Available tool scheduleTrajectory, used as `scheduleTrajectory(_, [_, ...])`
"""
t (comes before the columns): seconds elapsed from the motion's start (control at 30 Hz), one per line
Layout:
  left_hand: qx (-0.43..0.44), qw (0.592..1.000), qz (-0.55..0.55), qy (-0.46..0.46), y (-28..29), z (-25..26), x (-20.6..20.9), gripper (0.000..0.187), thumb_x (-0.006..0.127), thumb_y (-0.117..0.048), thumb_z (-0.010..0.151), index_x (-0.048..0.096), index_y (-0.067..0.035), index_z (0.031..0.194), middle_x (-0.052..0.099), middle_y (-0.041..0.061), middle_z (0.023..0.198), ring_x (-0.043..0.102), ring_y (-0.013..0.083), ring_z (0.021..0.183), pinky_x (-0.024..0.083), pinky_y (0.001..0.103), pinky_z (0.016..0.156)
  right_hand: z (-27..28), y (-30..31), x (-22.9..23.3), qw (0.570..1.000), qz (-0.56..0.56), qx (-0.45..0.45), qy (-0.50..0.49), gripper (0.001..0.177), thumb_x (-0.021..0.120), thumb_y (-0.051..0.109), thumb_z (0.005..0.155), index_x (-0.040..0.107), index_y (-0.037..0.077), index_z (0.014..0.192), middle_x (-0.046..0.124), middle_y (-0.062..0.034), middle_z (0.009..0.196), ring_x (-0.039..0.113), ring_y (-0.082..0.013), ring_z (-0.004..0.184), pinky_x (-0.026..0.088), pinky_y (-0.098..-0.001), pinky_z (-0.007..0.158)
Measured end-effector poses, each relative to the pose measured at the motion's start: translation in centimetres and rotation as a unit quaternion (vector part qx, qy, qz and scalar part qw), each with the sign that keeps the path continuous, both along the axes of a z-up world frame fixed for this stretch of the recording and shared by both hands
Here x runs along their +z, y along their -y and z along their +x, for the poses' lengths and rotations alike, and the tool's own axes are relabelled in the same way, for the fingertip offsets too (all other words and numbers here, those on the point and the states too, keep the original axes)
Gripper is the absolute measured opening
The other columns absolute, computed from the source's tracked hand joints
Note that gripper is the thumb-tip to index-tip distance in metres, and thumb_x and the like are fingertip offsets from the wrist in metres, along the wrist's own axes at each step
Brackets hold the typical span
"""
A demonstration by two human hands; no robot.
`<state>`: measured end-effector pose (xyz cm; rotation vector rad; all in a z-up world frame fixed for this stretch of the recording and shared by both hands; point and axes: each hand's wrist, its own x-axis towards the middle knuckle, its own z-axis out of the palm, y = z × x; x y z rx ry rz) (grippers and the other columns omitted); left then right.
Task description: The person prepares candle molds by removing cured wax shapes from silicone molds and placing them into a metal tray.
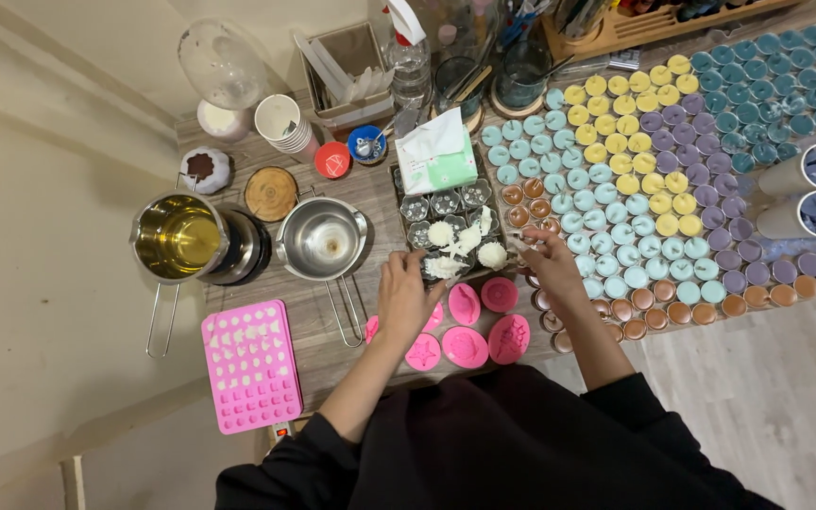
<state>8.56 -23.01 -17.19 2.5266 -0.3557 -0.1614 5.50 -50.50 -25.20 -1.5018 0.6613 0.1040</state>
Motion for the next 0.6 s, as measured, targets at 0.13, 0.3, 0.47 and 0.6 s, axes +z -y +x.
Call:
scheduleTrajectory(0.13, [-0.017,1.000,0.008,-0.002,-0.1,0.3,-0.4,0.061,0.084,-0.031,0.079,0.061,-0.004,0.128,0.052,0.018,0.121,0.052,0.0363,0.113,0.046,0.047,0.098,0.3,-0.2,0.4,0.998,0.057,0.003,0.016,0.034,0.065,0.009,0.095,0.058,0.007,0.128,0.063,-0.0025,0.094,0.063,-0.0116,0.082,0.051,-0.0273,0.071])
scheduleTrajectory(0.3, [-0.043,0.996,0.059,0.058,0.3,1.1,-1.2,0.063,0.083,-0.043,0.080,0.065,0.001,0.121,0.055,0.016,0.112,0.051,0.0336,0.105,0.044,0.047,0.091,0.1,-0.6,1.1,0.999,0.045,0.005,0.004,0.033,0.066,0.009,0.095,0.059,0.006,0.127,0.061,-0.0036,0.099,0.062,-0.0112,0.083,0.053,-0.0287,0.070])
scheduleTrajectory(0.47, [-0.059,0.993,0.084,0.055,0.9,2.1,-2.1,0.057,0.083,-0.045,0.077,0.070,0.000,0.109,0.055,0.016,0.109,0.049,0.0338,0.105,0.043,0.046,0.089,-0.2,-0.4,0.7,0.998,0.055,0.008,-0.028,0.036,0.062,0.012,0.097,0.060,0.006,0.131,0.066,-0.0092,0.103,0.062,-0.0151,0.080,0.050,-0.0306,0.070])
scheduleTrajectory(0.6, [-0.040,0.997,0.066,0.020,0.8,2.1,-2.6,0.053,0.085,-0.042,0.075,0.071,-0.001,0.107,0.053,0.018,0.110,0.047,0.0346,0.105,0.042,0.046,0.091,-1.0,-1.0,0.8,0.998,0.055,0.001,-0.027,0.034,0.062,0.013,0.096,0.061,0.004,0.129,0.067,-0.0096,0.107,0.068,-0.0178,0.085,0.056,-0.0326,0.074])
